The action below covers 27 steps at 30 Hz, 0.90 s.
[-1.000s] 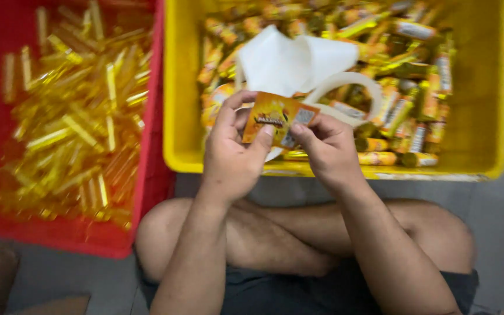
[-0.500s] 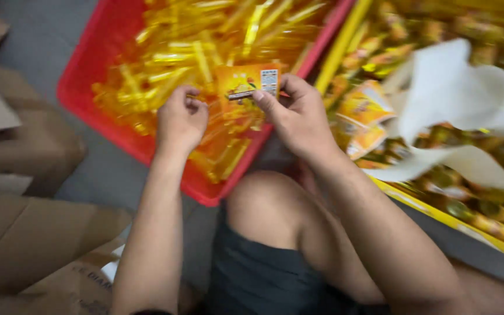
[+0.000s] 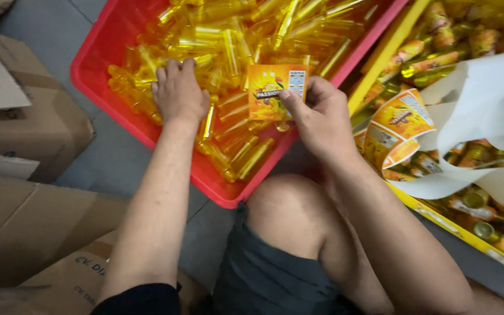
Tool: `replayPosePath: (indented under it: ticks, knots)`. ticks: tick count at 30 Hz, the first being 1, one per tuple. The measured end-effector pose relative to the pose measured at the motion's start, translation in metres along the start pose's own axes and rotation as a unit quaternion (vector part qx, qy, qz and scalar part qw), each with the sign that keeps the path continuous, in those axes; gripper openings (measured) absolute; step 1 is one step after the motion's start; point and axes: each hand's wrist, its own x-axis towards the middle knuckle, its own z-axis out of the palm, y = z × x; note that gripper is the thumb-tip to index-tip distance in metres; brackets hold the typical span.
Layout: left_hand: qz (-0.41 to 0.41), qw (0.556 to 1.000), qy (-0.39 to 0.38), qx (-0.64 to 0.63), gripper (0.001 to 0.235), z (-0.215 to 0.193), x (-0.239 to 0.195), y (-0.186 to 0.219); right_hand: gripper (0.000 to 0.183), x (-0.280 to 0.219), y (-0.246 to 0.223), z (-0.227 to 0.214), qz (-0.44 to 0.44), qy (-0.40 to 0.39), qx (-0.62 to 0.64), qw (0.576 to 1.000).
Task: The person sits on the floor and applies paper labels to small yellow plastic bottles. They pick up a bottle from a yellow bin, wrap a label around it, and then place the labeled bottle into a red bin.
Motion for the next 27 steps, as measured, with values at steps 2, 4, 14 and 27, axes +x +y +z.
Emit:
replayPosePath:
  ticks: [2,4,14,27]
  knots:
    - [0.018,1.000,0.006,0.011,0.057,0.016,0.009,-0.007,0.012,-0.010,-0.004,-0.020,-0.022,0.013,-0.032,0.999]
    - [0.033,0.999,0.014,0.022,0.054,0.028,0.016,-0.012,0.015,-0.023,-0.008,-0.044,-0.045,0.022,-0.064,0.997]
    - [0.188,0.917,0.142,-0.323,0.044,-0.121,-0.069,0.147,0.006,-0.141,0.001,-0.207,0.058,0.225,0.132,0.964]
    - [0.231,0.585,-0.265,-0.731,0.045,-0.102,-0.218,0.395,0.014,-0.235,0.046,-0.345,-0.075,0.406,0.287,0.865]
